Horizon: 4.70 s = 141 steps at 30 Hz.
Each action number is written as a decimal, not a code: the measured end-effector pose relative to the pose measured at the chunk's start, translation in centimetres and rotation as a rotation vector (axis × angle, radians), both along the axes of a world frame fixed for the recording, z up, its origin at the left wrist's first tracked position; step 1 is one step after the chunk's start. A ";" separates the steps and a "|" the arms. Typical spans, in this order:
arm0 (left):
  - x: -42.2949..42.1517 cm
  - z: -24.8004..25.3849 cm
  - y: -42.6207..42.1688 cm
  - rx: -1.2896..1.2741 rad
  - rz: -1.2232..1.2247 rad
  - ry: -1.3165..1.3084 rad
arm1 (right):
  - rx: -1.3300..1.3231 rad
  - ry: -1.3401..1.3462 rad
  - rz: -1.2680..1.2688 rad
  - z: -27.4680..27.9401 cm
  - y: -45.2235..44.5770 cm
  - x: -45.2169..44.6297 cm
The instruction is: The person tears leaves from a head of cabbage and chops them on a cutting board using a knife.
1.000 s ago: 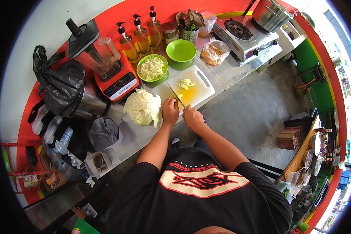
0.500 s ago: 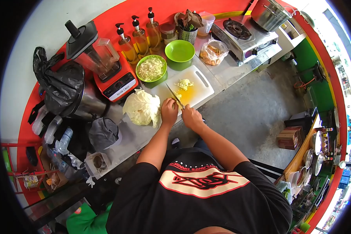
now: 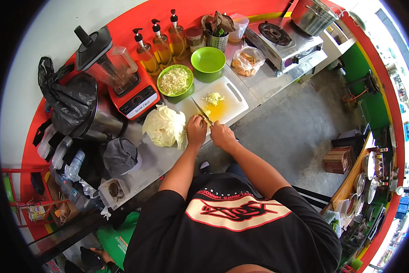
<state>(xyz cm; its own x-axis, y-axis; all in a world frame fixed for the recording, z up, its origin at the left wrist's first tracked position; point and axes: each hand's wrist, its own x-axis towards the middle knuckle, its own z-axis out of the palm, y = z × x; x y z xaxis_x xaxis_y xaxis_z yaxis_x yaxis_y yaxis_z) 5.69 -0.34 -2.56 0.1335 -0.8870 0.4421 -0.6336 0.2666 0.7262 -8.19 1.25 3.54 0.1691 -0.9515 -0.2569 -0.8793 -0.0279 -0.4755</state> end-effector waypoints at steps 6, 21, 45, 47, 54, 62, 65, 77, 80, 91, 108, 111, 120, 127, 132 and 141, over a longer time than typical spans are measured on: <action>-0.2 0.5 0.1 -0.016 0.027 -0.019 | 0.014 0.021 -0.066 -0.4 2.0 0.2; -0.1 0.5 0.0 0.021 0.011 -0.013 | 0.013 0.058 -0.025 0.1 2.0 0.0; -0.4 0.5 1.0 -0.008 0.086 -0.024 | 0.003 0.010 -0.020 -0.6 1.1 -0.5; -0.2 0.6 0.9 0.030 0.109 -0.020 | 0.006 0.007 -0.002 -0.1 0.0 -0.5; 0.1 -0.6 1.3 -0.018 0.086 0.000 | 0.042 -0.003 0.028 0.4 0.4 -0.8; 0.1 -0.4 1.2 0.010 0.090 0.026 | 0.025 -0.006 -0.036 -0.6 1.4 -0.6; -0.1 0.1 1.2 0.044 0.115 0.030 | 0.034 0.026 0.025 0.6 -0.1 -0.7; -0.1 -0.2 1.3 -0.021 0.116 0.024 | 0.008 0.038 -0.035 -0.9 3.1 -0.8; 0.1 -0.1 1.2 0.001 0.098 0.035 | -0.022 0.051 -0.027 -1.2 2.5 -0.7; -0.1 -0.3 1.4 0.019 0.121 0.035 | -0.009 0.084 0.012 -0.6 2.6 -0.9; -0.3 0.1 1.3 -0.020 0.126 -0.018 | 0.026 0.067 0.003 -0.5 3.6 -0.5; -0.2 0.1 1.2 0.003 0.129 -0.014 | -0.003 0.070 -0.019 -1.4 3.6 -0.2; 0.0 -0.3 1.3 0.011 0.121 0.028 | 0.009 0.065 0.072 0.6 0.8 0.0; 0.0 -0.3 1.2 0.010 0.128 0.024 | -0.051 0.064 0.004 -2.0 3.7 -0.2; 0.0 -0.1 1.3 0.013 0.114 0.010 | 0.082 0.097 -0.012 0.6 2.4 -1.2; -0.2 0.3 1.6 0.030 0.135 0.041 | 0.055 0.053 -0.081 0.9 -2.0 -5.7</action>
<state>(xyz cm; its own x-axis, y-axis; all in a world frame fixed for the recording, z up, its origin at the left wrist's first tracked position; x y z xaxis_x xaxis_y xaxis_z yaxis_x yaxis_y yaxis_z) 5.49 1.26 -2.30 0.2700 -0.8724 0.4075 -0.6317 0.1589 0.7588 -13.90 -0.72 4.45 0.0768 -0.9458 -0.3155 -0.9015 0.0693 -0.4271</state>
